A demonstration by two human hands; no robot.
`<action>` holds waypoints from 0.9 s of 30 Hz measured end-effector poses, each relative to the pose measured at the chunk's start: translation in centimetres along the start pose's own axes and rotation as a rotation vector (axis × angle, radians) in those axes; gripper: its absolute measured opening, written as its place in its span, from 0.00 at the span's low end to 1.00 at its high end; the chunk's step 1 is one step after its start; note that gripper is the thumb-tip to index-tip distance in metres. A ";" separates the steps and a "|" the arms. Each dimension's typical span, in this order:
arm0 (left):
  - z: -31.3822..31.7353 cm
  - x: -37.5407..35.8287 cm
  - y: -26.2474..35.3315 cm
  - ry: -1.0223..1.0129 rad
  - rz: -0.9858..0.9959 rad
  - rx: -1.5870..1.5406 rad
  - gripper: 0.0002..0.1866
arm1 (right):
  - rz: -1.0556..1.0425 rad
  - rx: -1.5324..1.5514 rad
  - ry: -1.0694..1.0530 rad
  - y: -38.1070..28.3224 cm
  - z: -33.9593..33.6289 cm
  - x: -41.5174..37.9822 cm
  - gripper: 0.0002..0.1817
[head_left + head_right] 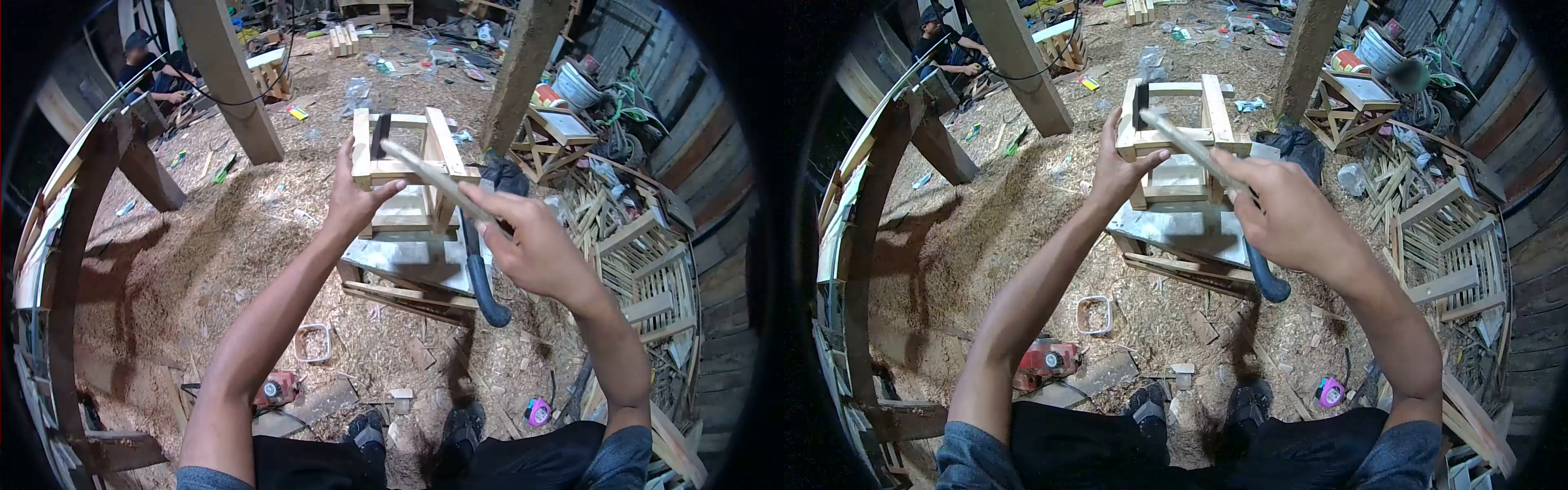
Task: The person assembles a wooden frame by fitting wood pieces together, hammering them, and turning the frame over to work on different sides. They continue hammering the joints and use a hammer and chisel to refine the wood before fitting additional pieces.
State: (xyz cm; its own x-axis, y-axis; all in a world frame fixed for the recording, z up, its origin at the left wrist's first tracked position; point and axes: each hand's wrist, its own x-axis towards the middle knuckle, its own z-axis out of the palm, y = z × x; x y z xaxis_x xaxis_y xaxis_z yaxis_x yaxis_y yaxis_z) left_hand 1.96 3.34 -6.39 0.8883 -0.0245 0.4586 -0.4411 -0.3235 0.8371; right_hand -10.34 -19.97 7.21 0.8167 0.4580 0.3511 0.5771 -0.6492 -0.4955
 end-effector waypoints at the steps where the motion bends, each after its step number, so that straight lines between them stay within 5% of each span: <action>1: 0.1 0.1 0.0 0.015 0.008 0.063 0.52 | -0.013 -0.001 0.021 0.3 0.3 -0.1 0.25; 4: -0.4 -0.3 1.6 -0.061 -0.177 -0.170 0.51 | -0.035 0.016 0.097 0.5 0.3 0.4 0.25; 6: 0.1 -0.2 0.3 -0.034 -0.097 -0.117 0.50 | -0.043 0.029 0.162 0.3 -0.3 0.5 0.25; 9: 0.2 0.1 -0.3 -0.023 -0.035 -0.137 0.50 | 0.012 -0.051 -0.110 0.1 -1.0 0.5 0.25; 14: 0.1 -0.5 1.2 -0.002 -0.135 -0.163 0.52 | -0.082 -0.002 0.240 0.3 0.1 1.0 0.25; 15: 0.1 -0.5 1.2 -0.003 -0.132 -0.162 0.52 | 0.023 -0.003 0.105 -0.9 -0.8 0.8 0.26; 18: 0.3 -0.4 0.4 0.025 -0.067 -0.176 0.44 | -0.030 -0.043 -0.019 0.5 -0.1 -0.1 0.26; 20: 0.3 0.0 -0.8 -0.081 -0.156 -0.116 0.32 | -0.041 -0.004 0.022 0.7 0.1 0.3 0.26; 24: 0.4 0.0 -0.9 -0.052 -0.175 -0.125 0.23 | -0.037 0.127 0.273 0.3 0.3 0.4 0.26; 26: 0.2 -0.1 -0.3 -0.065 -0.163 -0.146 0.24 | 0.114 -0.032 -0.144 -0.3 -0.5 -0.2 0.26; 27: 0.2 0.0 -0.4 -0.070 -0.195 -0.206 0.24 | 0.040 -0.011 -0.048 0.2 0.1 -0.3 0.26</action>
State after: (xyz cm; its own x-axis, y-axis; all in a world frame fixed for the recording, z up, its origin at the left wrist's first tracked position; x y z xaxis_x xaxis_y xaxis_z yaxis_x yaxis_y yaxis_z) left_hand 2.16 3.28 -6.84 0.9623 -0.0487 0.2676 -0.2718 -0.1296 0.9536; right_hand -10.50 -20.16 6.95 0.8385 0.4596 0.2928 0.5440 -0.6742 -0.4995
